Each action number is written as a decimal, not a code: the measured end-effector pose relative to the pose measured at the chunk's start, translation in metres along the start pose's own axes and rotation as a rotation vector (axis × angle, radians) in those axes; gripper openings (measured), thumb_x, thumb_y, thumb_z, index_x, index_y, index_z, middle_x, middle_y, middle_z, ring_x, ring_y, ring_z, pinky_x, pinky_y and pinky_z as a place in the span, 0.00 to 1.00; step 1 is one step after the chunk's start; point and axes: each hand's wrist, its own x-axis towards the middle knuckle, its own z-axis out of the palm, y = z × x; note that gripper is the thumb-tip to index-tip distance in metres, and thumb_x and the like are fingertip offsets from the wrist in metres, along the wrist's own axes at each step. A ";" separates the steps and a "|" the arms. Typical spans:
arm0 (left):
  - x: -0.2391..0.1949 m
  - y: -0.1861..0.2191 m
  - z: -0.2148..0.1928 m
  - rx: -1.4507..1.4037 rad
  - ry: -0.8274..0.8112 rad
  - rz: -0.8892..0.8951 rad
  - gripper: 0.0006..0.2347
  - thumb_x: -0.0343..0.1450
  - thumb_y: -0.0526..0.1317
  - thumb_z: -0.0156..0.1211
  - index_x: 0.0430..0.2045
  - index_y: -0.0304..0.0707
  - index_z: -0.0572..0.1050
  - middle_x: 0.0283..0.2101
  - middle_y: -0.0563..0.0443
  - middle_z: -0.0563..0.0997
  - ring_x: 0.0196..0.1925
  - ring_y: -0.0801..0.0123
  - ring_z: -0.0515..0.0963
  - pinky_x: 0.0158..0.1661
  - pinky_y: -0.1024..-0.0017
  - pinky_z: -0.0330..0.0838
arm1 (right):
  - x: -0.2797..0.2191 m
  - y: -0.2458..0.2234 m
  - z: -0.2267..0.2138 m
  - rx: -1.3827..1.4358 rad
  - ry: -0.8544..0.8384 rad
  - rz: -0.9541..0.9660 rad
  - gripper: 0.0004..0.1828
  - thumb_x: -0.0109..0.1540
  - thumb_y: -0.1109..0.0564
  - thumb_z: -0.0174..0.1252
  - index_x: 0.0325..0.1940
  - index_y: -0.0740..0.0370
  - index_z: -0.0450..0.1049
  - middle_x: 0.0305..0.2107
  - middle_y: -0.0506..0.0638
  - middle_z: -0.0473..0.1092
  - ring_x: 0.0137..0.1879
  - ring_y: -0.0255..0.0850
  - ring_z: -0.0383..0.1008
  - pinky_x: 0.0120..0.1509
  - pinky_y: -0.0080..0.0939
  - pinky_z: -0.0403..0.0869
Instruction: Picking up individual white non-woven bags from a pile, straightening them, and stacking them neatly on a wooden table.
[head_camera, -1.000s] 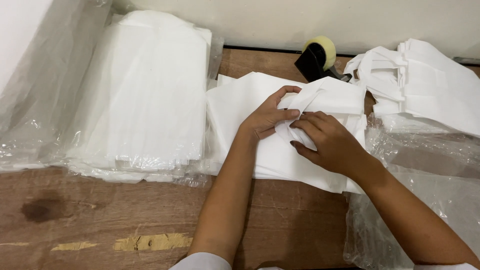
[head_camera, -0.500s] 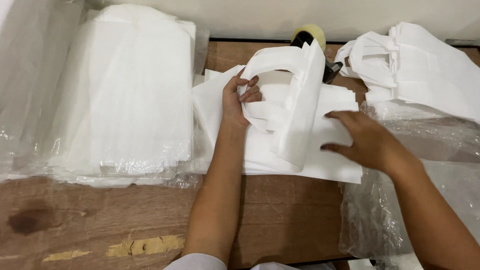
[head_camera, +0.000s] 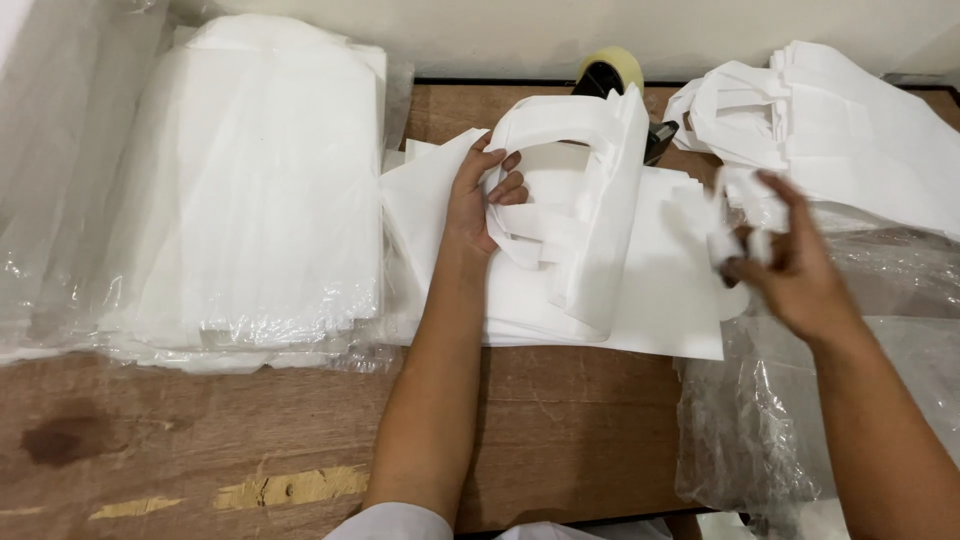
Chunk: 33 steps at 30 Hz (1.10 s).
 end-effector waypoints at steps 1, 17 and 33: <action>0.000 -0.001 0.000 0.042 -0.032 0.002 0.12 0.64 0.29 0.55 0.36 0.47 0.63 0.26 0.48 0.64 0.13 0.80 0.53 0.16 0.84 0.52 | 0.008 0.019 -0.014 0.572 0.107 -0.139 0.48 0.52 0.77 0.36 0.72 0.40 0.51 0.33 0.55 0.54 0.34 0.43 0.57 0.41 0.39 0.66; -0.013 -0.017 0.000 0.417 -0.418 -0.188 0.17 0.73 0.41 0.53 0.55 0.46 0.60 0.33 0.39 0.78 0.27 0.67 0.79 0.37 0.65 0.77 | 0.010 -0.073 0.066 -0.018 0.141 -0.655 0.25 0.56 0.70 0.52 0.44 0.55 0.44 0.42 0.56 0.55 0.44 0.48 0.62 0.44 0.37 0.61; 0.000 -0.004 -0.002 0.178 -0.047 -0.017 0.16 0.65 0.27 0.52 0.45 0.45 0.64 0.22 0.49 0.68 0.19 0.68 0.69 0.25 0.72 0.68 | 0.001 -0.086 0.068 -0.574 0.306 -1.265 0.10 0.61 0.61 0.56 0.43 0.70 0.68 0.42 0.64 0.68 0.47 0.54 0.71 0.52 0.50 0.70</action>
